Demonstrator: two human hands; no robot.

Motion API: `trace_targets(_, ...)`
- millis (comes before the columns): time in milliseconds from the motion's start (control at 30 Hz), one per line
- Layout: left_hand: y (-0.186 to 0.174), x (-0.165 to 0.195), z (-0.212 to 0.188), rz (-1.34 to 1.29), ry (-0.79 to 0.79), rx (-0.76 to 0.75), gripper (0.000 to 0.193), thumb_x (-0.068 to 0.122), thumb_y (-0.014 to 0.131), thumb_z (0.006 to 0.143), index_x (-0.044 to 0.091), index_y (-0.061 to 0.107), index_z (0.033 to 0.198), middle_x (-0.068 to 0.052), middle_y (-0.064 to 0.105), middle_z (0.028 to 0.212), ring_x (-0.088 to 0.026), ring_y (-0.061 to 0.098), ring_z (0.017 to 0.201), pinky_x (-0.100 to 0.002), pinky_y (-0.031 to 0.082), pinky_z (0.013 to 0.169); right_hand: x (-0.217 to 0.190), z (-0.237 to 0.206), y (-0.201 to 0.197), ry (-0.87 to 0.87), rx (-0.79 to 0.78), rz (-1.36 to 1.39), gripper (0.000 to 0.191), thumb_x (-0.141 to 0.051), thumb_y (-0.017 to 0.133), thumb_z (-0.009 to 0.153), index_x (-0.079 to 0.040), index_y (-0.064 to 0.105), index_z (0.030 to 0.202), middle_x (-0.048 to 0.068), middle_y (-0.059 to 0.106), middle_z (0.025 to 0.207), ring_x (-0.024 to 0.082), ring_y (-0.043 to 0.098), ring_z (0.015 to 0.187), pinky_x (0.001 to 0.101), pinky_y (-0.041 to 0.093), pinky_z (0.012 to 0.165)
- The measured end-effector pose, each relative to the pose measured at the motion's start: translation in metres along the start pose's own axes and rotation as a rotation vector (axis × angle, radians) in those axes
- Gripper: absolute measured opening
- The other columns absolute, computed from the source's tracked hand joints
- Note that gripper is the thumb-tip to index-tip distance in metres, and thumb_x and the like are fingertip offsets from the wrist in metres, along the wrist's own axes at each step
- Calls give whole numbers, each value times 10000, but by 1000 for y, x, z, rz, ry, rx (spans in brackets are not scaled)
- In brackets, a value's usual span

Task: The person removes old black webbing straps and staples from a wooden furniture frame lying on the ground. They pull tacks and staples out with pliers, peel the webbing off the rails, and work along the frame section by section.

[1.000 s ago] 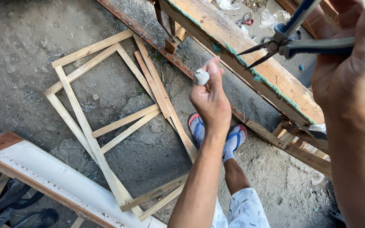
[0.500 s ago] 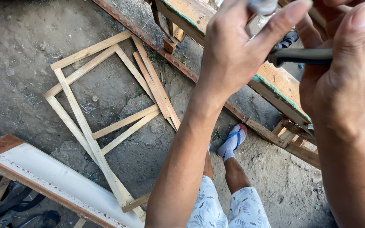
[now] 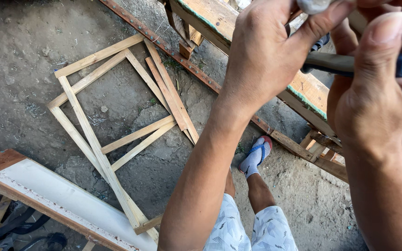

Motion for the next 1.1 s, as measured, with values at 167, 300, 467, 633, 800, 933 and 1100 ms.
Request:
trace_targets(167,-1,5,-3,48,-29,-7,521,648,613,1061,136,700,1021,49,753,844,-74,742,811,-224,601,716,-1,0,1,-5,6,-8,232,-259,464,1242,-89,476,1399,67,570,1278,187,541,1201,387,433,1030)
trace_targets(300,-6,6,-1,-80,19,22,456,557,659,1056,103,688,1076,19,758,910,-91,772,831,-237,611,742,1,2,3,-21,11,-10,218,-245,470,1243,-82,473,1387,72,573,1251,189,550,1164,379,444,1001)
trace_targets(467,-8,11,-4,57,36,41,405,499,671,1080,96,700,1090,3,748,929,-79,751,835,-244,584,748,3,2,5,-22,10,-16,202,-228,477,1243,-73,470,1372,78,577,1219,191,561,1117,368,459,966)
trace_targets(633,-9,3,-4,79,-22,17,413,496,717,1074,84,716,1079,2,737,872,-69,722,775,-245,551,690,5,2,8,-36,16,-19,186,-211,485,1244,-64,467,1357,85,580,1186,193,572,1071,358,474,930)
trace_targets(800,-11,-7,-7,17,-12,-11,371,457,696,1078,89,719,1115,13,739,879,-59,693,770,-227,545,694,8,4,9,-55,21,-32,172,-193,492,1245,-55,463,1342,91,584,1153,196,583,1025,347,489,894)
trace_targets(933,-16,-8,-9,-68,-94,-118,208,270,682,1081,71,697,1140,-20,646,870,-91,569,681,-230,462,636,11,10,9,-74,23,-42,161,-179,498,1245,-47,461,1331,96,587,1127,197,591,988,339,500,866)
trace_targets(1100,-15,2,-15,159,128,-93,247,108,608,1068,61,627,1310,-56,536,1181,-147,548,1067,-267,503,905,16,20,12,-104,17,-54,150,-162,506,1246,-38,457,1316,103,591,1094,199,602,942,329,515,830)
Point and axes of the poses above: each hand's wrist, its own z-axis towards the middle knuckle, its own y-axis out of the palm, x = y × z, the point moved 1 cm from there along z, towards the middle knuckle
